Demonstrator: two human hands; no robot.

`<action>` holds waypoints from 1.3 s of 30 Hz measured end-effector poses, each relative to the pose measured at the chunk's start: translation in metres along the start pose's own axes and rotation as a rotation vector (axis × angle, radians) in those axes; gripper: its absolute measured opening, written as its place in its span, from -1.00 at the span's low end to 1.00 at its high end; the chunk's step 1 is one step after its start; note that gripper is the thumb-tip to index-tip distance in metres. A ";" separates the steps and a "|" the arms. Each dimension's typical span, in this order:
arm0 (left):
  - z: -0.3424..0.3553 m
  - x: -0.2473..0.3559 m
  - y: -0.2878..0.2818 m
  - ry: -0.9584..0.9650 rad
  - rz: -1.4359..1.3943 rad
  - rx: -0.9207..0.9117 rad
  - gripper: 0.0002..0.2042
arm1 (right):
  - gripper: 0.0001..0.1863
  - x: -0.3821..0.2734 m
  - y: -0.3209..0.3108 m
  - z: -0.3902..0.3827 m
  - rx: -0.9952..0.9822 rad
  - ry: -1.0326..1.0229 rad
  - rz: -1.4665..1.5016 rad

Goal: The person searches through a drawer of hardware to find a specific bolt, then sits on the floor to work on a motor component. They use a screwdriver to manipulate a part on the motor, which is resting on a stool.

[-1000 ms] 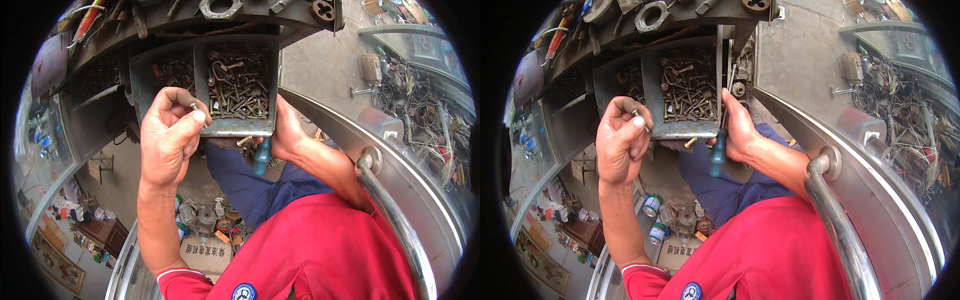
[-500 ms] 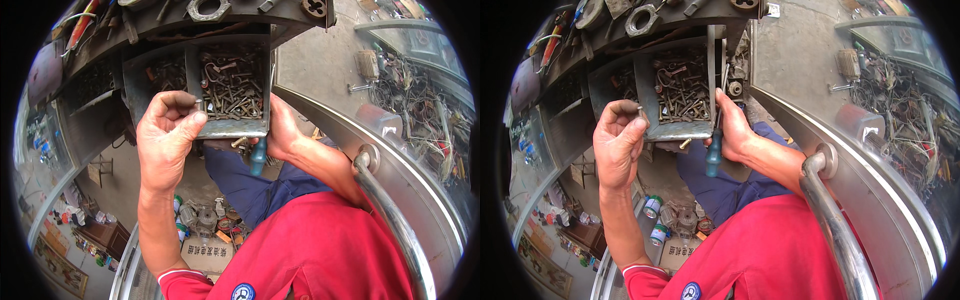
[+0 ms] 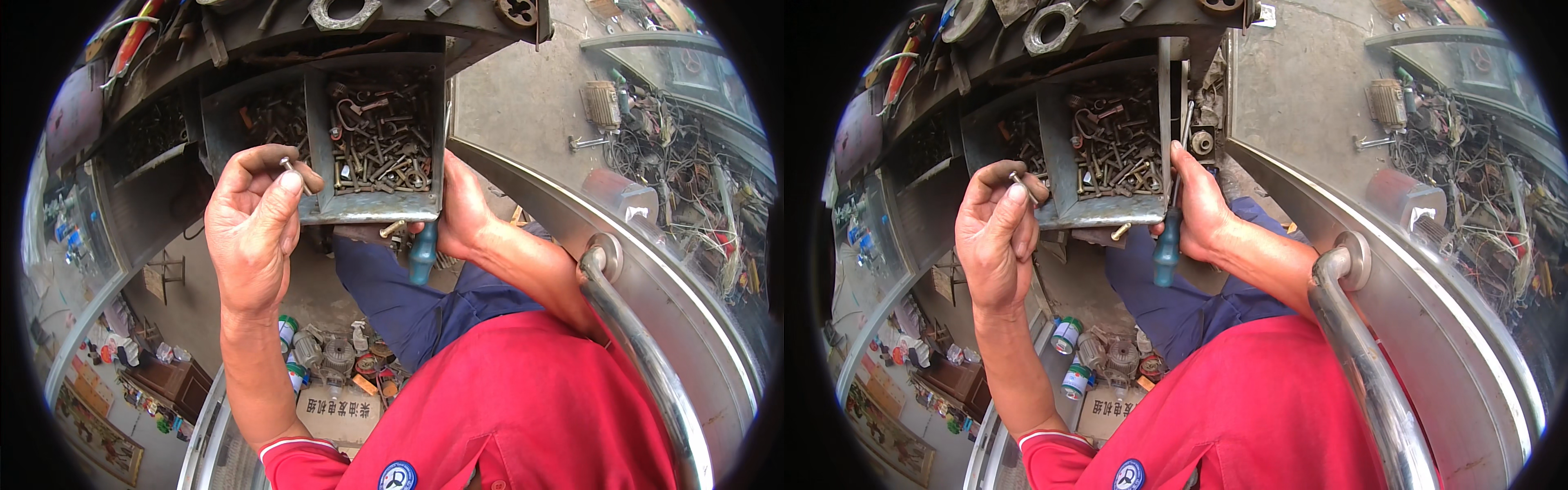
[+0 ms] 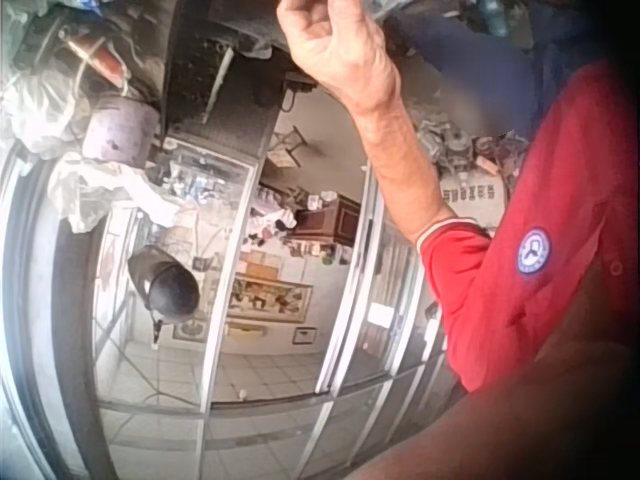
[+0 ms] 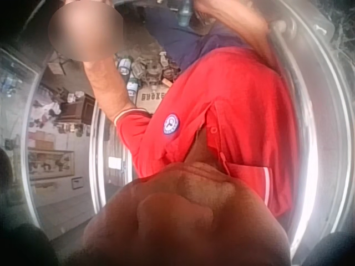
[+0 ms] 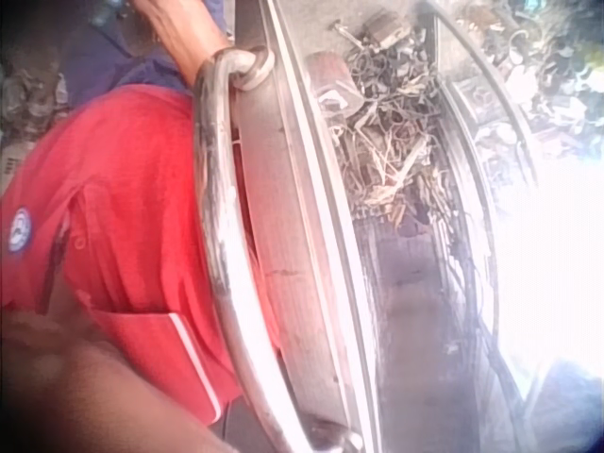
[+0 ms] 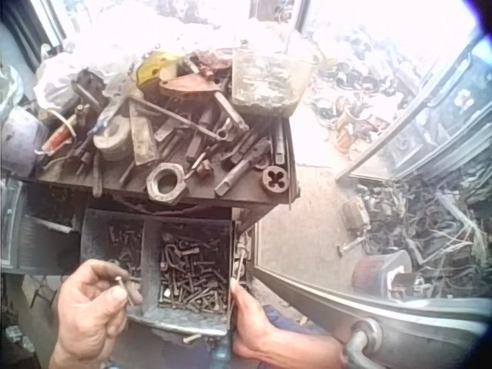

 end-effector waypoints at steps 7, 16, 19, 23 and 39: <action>0.000 0.003 0.022 0.033 0.331 -0.034 -0.85 | -0.55 0.001 -0.001 0.003 -0.041 -0.021 0.011; 0.029 -0.011 0.083 0.430 1.912 -0.278 -0.97 | -0.53 -0.001 0.000 0.002 -0.029 -0.022 0.012; 0.038 -0.022 0.086 0.349 1.972 -0.342 -0.95 | -0.53 -0.002 0.003 -0.002 -0.015 -0.023 0.006; 0.040 -0.022 0.089 0.383 1.957 -0.364 -0.99 | -0.52 0.000 0.001 0.000 -0.025 -0.027 -0.017; 0.016 0.027 0.047 0.494 1.552 0.001 -0.87 | -0.57 0.001 -0.005 0.001 0.019 -0.026 0.000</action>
Point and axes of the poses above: each hand's wrist, its own z-axis towards the middle knuckle, its own y-axis out of the palm, x = y × z, the point moved 6 cm from there along z, towards the middle knuckle, and after that the axes turned 3 degrees about -x, right-handed, at the moved point
